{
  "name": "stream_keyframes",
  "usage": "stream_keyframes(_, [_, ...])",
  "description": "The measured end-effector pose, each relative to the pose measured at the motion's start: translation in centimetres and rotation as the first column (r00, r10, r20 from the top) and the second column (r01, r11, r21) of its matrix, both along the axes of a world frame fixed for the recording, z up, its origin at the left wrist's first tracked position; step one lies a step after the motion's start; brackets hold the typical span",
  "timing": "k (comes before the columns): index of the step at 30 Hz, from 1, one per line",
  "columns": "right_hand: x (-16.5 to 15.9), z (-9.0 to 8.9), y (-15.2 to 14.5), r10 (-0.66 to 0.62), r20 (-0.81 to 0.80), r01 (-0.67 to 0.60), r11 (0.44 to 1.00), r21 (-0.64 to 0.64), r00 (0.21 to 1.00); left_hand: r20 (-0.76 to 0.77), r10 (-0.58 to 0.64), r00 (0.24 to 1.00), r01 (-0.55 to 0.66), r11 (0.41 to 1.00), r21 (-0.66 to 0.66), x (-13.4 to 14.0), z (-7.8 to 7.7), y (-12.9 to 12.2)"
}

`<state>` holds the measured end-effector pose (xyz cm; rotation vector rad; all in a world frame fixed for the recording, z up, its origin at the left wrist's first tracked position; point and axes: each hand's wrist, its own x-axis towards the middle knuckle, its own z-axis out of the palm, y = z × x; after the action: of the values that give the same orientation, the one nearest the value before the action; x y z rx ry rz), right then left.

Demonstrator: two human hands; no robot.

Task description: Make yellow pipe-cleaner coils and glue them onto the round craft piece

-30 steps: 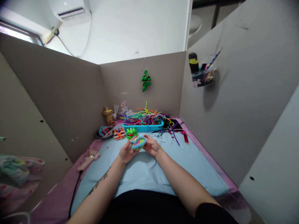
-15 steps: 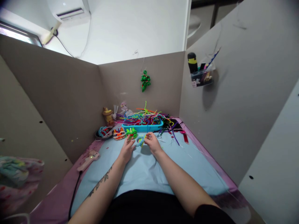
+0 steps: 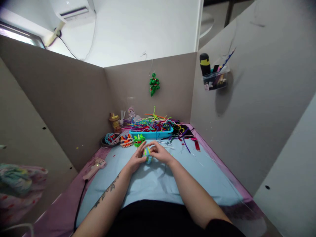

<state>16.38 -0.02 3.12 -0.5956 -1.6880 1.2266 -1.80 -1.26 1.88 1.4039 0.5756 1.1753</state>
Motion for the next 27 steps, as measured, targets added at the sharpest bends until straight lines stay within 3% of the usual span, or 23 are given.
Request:
stream_keyframes(4, [0.4,0.3,0.1,0.068,0.035,-0.068,0.998,0.004,0.997,-0.102,-0.058,0.993,0.062,0.997,0.035,0.1,-0.2,0.1])
stream_keyframes(11, [0.5,0.3,0.3,-0.033,0.103,0.027,0.998,0.062,0.994,-0.192,0.108,0.975,-0.086,0.989,0.117,0.0,-0.4,0.1])
stream_keyframes(17, [0.9,0.4,0.3,-0.188,0.155,0.17,0.978,0.121,0.97,-0.191,0.299,0.935,-0.254,0.94,0.229,0.3,-0.3,-0.1])
stream_keyframes(27, [-1.8,-1.1,0.0,-0.348,0.05,0.351,0.935,-0.062,0.936,-0.102,0.505,0.857,-0.459,0.839,0.293,0.4,0.3,-0.2])
